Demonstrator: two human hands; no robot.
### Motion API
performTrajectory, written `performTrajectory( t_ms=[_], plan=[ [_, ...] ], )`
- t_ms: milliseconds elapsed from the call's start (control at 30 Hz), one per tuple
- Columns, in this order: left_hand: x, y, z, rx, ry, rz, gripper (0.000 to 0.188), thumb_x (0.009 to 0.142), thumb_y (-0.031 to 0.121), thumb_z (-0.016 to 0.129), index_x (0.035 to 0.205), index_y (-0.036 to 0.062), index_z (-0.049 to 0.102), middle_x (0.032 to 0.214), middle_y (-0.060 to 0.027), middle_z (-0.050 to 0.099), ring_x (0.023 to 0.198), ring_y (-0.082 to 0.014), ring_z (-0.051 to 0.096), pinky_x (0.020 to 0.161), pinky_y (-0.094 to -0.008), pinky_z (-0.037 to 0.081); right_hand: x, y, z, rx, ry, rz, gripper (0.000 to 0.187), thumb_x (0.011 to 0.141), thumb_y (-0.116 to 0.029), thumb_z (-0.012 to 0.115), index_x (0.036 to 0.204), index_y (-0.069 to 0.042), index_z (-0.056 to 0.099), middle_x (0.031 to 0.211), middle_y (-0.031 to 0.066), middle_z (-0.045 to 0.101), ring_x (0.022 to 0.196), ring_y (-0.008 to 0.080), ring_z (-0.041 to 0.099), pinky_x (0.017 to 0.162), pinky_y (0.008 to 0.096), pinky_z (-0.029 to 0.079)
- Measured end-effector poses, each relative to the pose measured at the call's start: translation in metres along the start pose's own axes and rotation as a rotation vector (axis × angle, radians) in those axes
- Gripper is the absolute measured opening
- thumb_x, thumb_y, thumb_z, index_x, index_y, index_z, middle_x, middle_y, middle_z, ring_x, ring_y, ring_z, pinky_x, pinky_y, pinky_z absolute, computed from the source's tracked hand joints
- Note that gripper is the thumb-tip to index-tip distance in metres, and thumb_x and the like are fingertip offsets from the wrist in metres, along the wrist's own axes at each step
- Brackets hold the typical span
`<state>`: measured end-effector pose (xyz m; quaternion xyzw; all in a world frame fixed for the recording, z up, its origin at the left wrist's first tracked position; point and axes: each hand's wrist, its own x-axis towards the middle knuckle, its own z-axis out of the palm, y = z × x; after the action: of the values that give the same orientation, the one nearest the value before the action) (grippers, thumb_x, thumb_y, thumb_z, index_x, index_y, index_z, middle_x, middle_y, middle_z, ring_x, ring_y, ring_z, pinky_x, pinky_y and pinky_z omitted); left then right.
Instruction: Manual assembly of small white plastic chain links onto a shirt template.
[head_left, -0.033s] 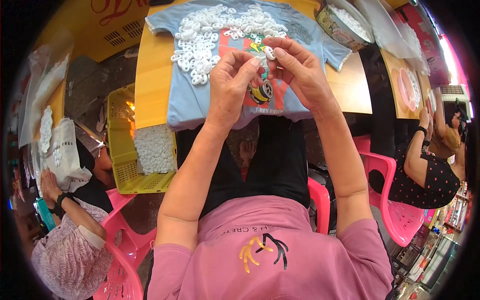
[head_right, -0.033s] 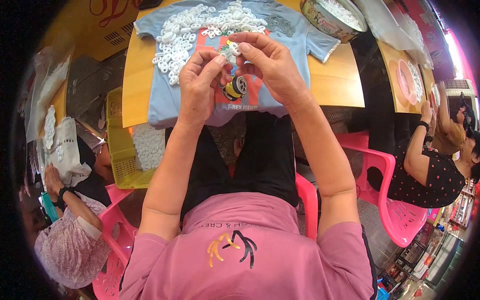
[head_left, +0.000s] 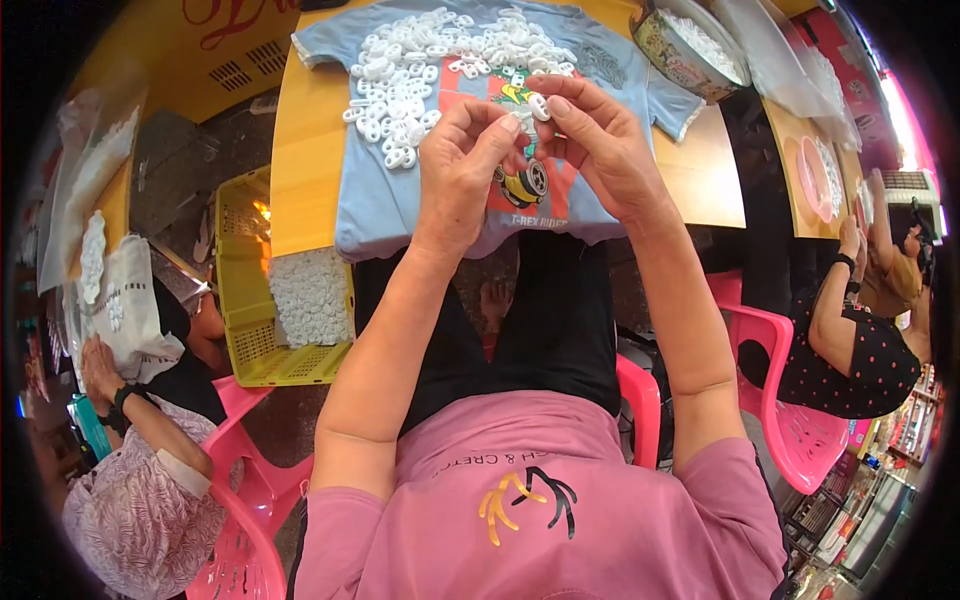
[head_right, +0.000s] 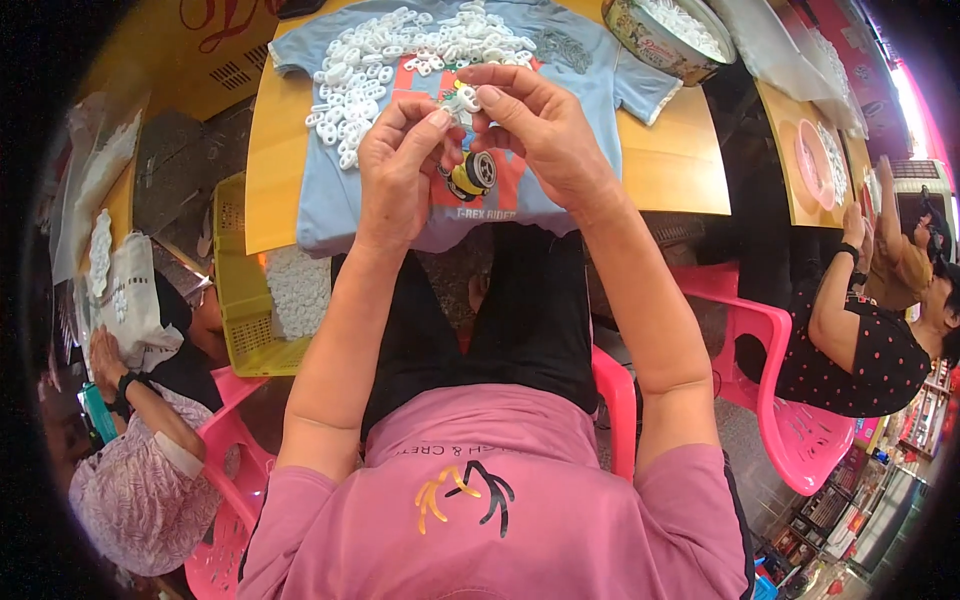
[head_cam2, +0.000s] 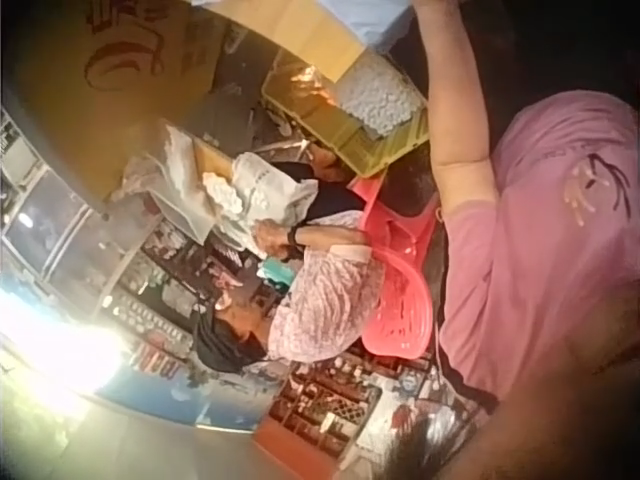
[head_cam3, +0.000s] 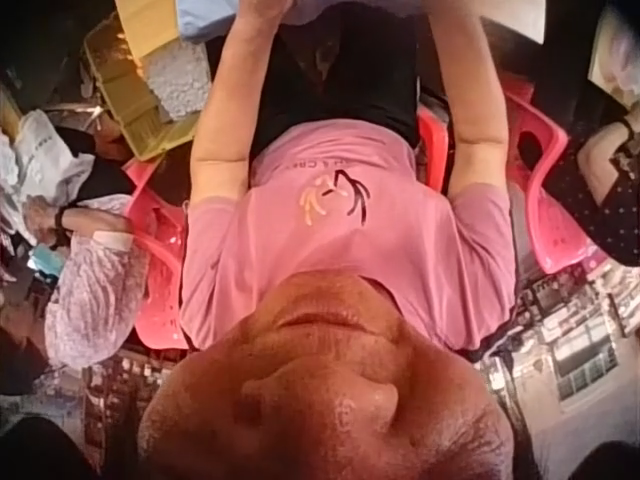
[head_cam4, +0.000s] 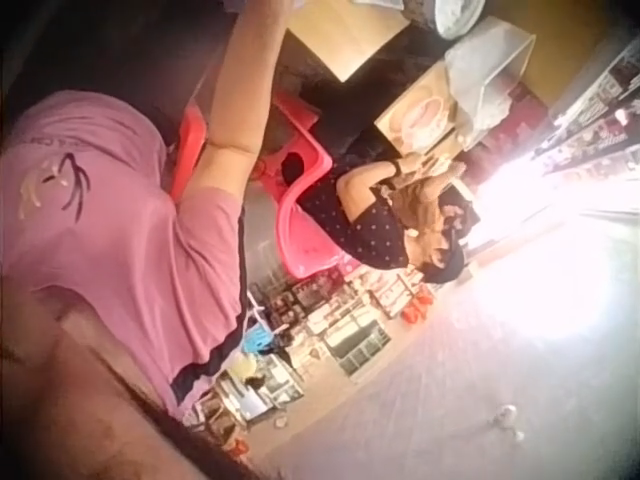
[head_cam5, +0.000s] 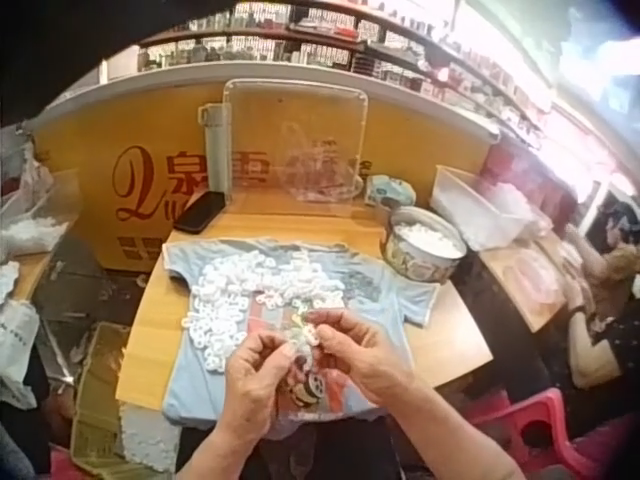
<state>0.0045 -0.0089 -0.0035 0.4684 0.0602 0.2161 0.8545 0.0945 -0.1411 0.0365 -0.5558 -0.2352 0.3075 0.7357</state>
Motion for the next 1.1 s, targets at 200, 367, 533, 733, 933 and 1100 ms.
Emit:
performTrajectory(
  t_ms=[200,367,533,733,933,1100],
  plan=[
    [-0.001,0.001,0.0,-0.032,0.003,-0.004,0.011,0.091,0.01,0.063,0.094,0.0005,0.059,0.08,-0.0076,0.065,0.063,-0.0093,0.057,0.06,-0.0223,0.047,0.001,0.003,-0.004,-0.055,-0.026,-0.051,0.028,0.098,-0.015,0.058,0.121,-0.001,0.062,0.087,0.0002,0.06,0.079,0.0069,0.057,0.072,0.0243,0.051],
    [-0.001,0.001,0.001,-0.022,0.004,0.004,0.011,0.091,0.01,0.063,0.094,0.0006,0.059,0.081,-0.008,0.065,0.063,-0.0093,0.058,0.06,-0.0222,0.047,0.001,0.004,-0.002,-0.141,-0.005,-0.075,0.026,0.097,-0.016,0.059,0.119,0.0,0.063,0.086,-0.0002,0.06,0.078,0.0065,0.057,0.072,0.0232,0.051],
    [-0.001,0.0,0.001,-0.014,0.013,0.017,0.01,0.092,0.009,0.062,0.094,0.0004,0.058,0.081,-0.0077,0.065,0.064,-0.0092,0.058,0.06,-0.0219,0.047,-0.001,-0.001,0.002,-0.31,0.033,-0.135,0.025,0.097,-0.016,0.059,0.117,0.0,0.064,0.087,0.0004,0.061,0.076,0.0067,0.057,0.072,0.0221,0.05],
    [0.001,-0.002,0.002,0.011,0.033,0.041,0.011,0.092,0.01,0.062,0.094,0.0004,0.058,0.081,-0.0074,0.064,0.065,-0.0092,0.059,0.06,-0.0214,0.047,-0.002,0.002,0.0,-0.405,0.082,-0.219,0.024,0.097,-0.015,0.059,0.115,0.001,0.064,0.088,0.0014,0.062,0.076,0.0079,0.059,0.072,0.0222,0.05],
    [0.002,-0.003,0.0,0.016,0.041,0.046,0.011,0.093,0.01,0.063,0.096,0.0007,0.058,0.084,-0.0078,0.065,0.067,-0.0096,0.059,0.061,-0.0215,0.048,-0.002,0.008,0.01,-0.418,0.154,-0.226,0.024,0.097,-0.014,0.059,0.116,0.001,0.064,0.088,0.0025,0.062,0.076,0.0089,0.06,0.07,0.0222,0.051],
    [0.003,-0.003,0.002,-0.029,0.066,0.049,0.011,0.093,0.01,0.062,0.097,0.0005,0.058,0.085,-0.0081,0.065,0.068,-0.0101,0.06,0.062,-0.0217,0.049,0.0,0.014,0.017,-0.373,0.207,-0.301,0.023,0.097,-0.013,0.059,0.115,0.001,0.064,0.087,0.0027,0.062,0.075,0.0093,0.06,0.07,0.022,0.051]
  ],
)
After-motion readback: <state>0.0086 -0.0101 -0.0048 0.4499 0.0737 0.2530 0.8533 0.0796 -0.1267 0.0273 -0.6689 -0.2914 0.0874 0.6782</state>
